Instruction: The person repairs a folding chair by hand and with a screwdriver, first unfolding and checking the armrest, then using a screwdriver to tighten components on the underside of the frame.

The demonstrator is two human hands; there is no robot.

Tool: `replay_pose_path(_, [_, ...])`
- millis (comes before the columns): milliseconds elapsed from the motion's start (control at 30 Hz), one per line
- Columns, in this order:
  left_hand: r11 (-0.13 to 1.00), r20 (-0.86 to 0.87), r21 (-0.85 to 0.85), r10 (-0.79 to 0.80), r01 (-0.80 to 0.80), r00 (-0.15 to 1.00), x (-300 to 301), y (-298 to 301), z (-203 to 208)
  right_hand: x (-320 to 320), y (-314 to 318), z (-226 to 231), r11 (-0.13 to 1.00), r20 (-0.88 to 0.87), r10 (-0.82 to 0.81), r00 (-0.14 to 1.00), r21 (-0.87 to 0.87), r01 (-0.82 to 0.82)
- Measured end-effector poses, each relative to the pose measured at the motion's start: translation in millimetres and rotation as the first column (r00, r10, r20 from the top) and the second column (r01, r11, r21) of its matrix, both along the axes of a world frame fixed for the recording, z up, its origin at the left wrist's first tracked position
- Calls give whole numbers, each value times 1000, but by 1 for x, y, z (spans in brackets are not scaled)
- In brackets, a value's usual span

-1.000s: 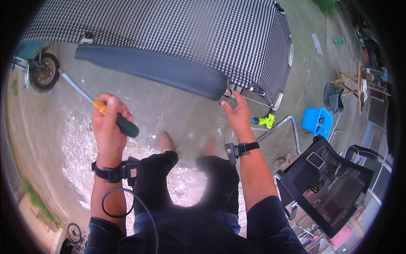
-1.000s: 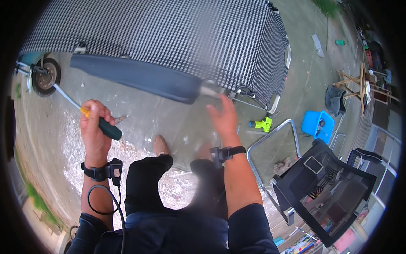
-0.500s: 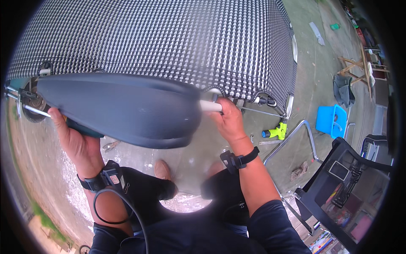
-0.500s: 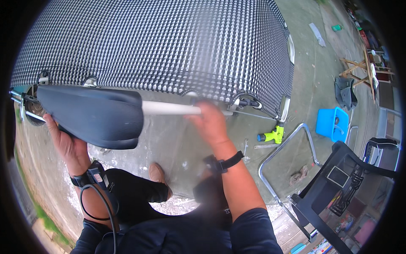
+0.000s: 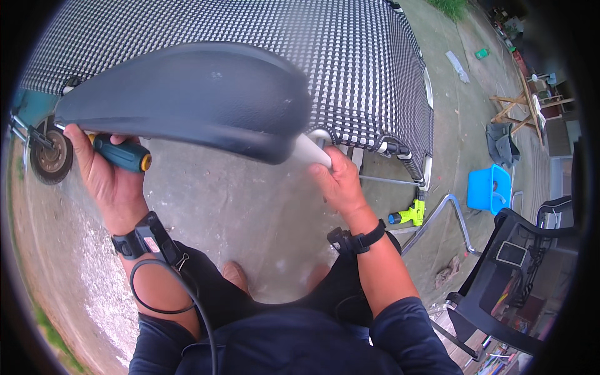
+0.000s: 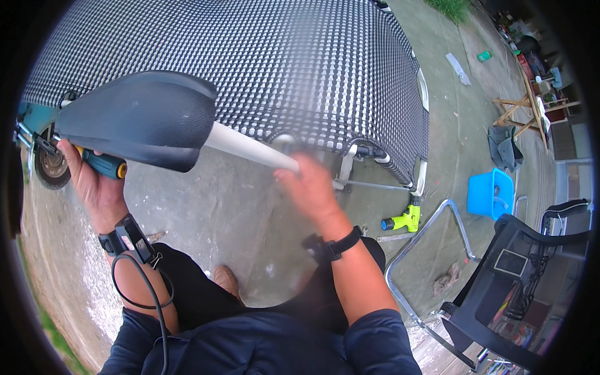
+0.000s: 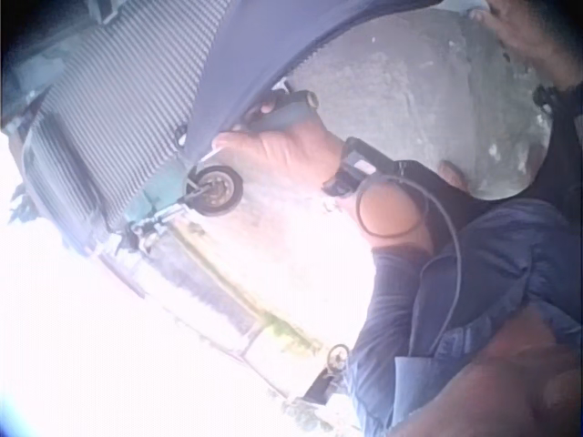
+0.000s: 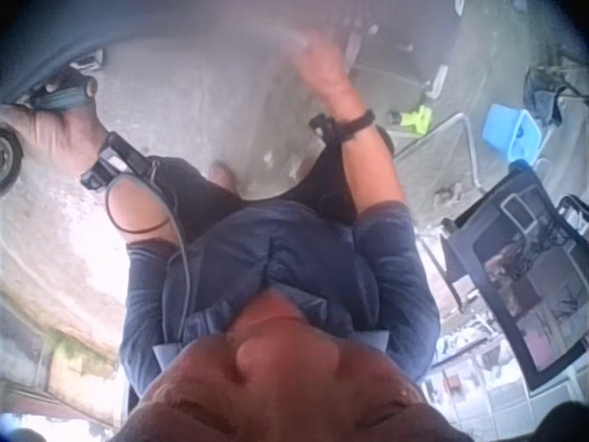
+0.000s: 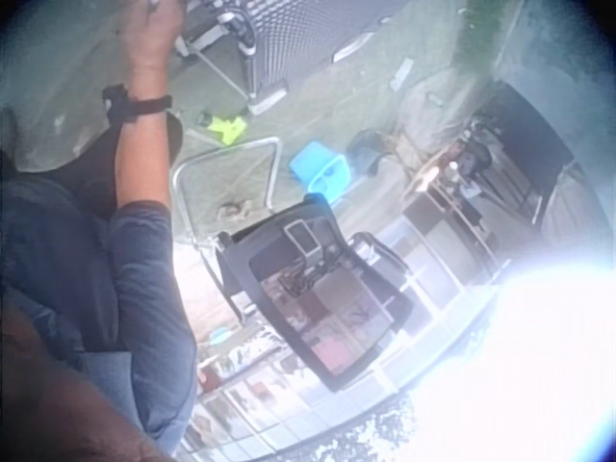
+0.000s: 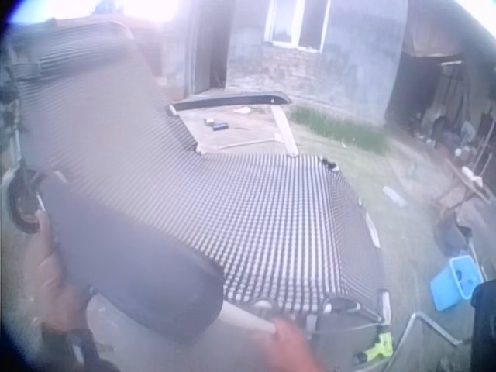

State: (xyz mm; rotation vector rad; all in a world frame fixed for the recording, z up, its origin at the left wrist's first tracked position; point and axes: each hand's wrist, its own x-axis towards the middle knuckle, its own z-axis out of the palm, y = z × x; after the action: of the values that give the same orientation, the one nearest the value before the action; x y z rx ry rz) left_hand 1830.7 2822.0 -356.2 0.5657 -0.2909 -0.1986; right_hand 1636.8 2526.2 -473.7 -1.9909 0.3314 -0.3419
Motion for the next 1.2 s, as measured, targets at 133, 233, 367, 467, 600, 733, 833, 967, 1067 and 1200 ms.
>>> replay_pose_path(133, [991,-78,13,136,-135,988,-6,-12,5,0,-1,0,1000,-4,3,1000,-28,-3])
replay_pose_path(233, [980,-57,72,190,-186,980,-15,-23,16,0,-1,-2,1000,-12,-8,1000,1,8])
replay_pose_path(367, [974,-98,71,220,-214,970,-16,-25,17,-1,-2,-13,999,-29,-39,999,27,40])
replay_pose_path(467, [981,-73,68,185,-180,980,-13,-24,14,-4,-7,-16,997,-32,-2,999,-73,-1])
replay_pose_path(600, [984,-25,65,167,-165,986,-10,-22,16,-2,-5,-12,999,-31,20,999,40,-19])
replay_pose_path(733, [971,-33,121,213,-208,976,-14,-35,17,-8,-16,-15,991,7,11,1000,132,-12])
replay_pose_path(833, [959,-12,167,234,-229,972,-21,-37,22,-9,-19,-14,990,48,9,999,140,-16])
replay_pose_path(967, [933,-23,284,235,-219,972,-30,-45,22,-21,-25,-7,983,-24,-38,999,177,42])
replay_pose_path(1067, [951,-32,292,115,-100,993,-41,-61,37,-36,-44,-12,982,45,-37,998,186,28])
replay_pose_path(1200, [986,30,147,79,-83,996,-43,-64,39,-37,-41,-7,986,38,-22,999,163,15])
